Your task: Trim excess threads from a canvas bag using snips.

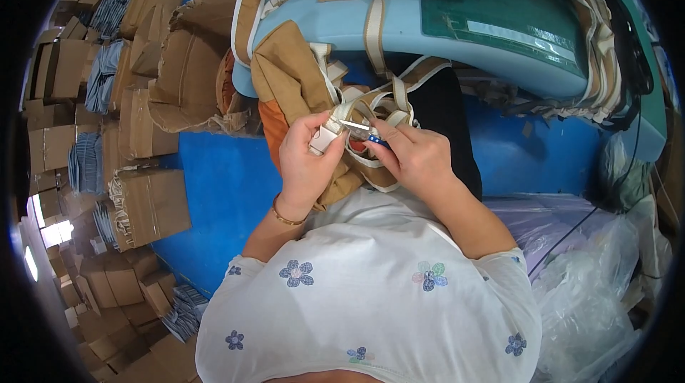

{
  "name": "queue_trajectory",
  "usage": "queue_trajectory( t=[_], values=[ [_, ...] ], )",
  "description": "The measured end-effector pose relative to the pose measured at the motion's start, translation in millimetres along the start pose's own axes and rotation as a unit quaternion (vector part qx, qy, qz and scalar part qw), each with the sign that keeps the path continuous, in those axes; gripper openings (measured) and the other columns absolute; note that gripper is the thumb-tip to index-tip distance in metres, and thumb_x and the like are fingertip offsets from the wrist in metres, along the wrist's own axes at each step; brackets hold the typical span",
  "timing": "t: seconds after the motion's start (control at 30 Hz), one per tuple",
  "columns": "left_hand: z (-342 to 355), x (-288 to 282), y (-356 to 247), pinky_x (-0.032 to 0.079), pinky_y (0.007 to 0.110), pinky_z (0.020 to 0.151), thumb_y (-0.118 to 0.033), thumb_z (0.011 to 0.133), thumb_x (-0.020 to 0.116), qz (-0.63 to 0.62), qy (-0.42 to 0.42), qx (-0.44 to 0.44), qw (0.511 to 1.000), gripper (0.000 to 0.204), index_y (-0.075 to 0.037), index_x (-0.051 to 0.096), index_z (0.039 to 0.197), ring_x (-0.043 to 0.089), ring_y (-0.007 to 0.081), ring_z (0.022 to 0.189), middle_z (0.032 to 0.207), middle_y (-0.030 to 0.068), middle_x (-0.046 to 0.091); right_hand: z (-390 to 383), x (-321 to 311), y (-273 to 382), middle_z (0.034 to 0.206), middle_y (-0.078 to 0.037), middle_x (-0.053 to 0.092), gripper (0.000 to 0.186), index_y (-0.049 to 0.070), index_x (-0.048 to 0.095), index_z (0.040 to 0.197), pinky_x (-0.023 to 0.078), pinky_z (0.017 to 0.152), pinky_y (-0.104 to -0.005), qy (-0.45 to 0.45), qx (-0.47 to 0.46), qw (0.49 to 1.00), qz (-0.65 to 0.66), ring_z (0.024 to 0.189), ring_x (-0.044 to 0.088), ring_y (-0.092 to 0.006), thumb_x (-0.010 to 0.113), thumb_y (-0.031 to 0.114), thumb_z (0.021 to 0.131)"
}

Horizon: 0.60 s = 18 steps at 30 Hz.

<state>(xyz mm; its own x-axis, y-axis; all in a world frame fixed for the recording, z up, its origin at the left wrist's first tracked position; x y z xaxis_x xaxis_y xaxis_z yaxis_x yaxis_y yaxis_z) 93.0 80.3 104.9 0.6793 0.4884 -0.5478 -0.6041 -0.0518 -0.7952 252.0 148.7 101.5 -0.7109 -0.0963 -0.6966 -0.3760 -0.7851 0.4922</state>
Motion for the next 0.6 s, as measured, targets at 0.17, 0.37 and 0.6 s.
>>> queue_trajectory(
  t=[0.17, 0.37, 0.6],
  values=[
    [2.3, 1.6, 2.0, 0.05, 0.036, 0.07, -0.007, 0.07, 0.073, 0.015, 0.002, -0.007, 1.0, 0.035, -0.004, 0.058, 0.101, 0.062, 0.0295, 0.081, 0.092, 0.0131, 0.062, 0.4, 2.6, -3.4, 0.063, -0.005, 0.058, 0.036, 0.008, 0.066, 0.104, 0.044, 0.044, -0.0293, 0.012, 0.016, 0.999, 0.03, 0.048, 0.054, -0.0195, 0.075, 0.024, 0.073],
    [0.0, 2.1, 0.5, 0.05, 0.036, 0.07, -0.007, 0.07, 0.072, 0.002, 0.004, -0.005, 1.0, 0.035, -0.004, 0.058, 0.102, 0.062, 0.0298, 0.082, 0.092, 0.0134, 0.062, -0.6, 4.0, -0.8, 0.064, -0.006, 0.058, 0.035, 0.008, 0.066, 0.105, 0.045, 0.044, -0.0293, 0.012, 0.017, 0.999, 0.029, 0.048, 0.055, -0.0198, 0.074, 0.024, 0.075],
    [-2.6, 1.1, 0.4, 0.05, 0.027, 0.072, 0.0, 0.072, 0.073, 0.021, 0.006, 0.007, 1.0, 0.036, 0.001, 0.057, 0.104, 0.063, 0.0158, 0.083, 0.093, 0.0117, 0.064, -2.5, 6.2, 0.9, 0.065, -0.006, 0.059, 0.034, 0.008, 0.066, 0.104, 0.045, 0.044, -0.0296, 0.005, 0.013, 1.0, 0.024, 0.048, 0.055, -0.0199, 0.073, 0.024, 0.076]
  ],
)
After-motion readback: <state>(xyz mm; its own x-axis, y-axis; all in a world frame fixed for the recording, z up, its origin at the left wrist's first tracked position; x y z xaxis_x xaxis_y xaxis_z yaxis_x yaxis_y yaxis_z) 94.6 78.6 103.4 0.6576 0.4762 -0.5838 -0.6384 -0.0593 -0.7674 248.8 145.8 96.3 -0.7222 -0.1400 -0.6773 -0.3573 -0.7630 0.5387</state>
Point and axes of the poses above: each hand's wrist, its own z-axis towards the middle knuckle, its own x-axis out of the palm, y = z × x, the point moved 5 cm from there along z, towards the middle knuckle
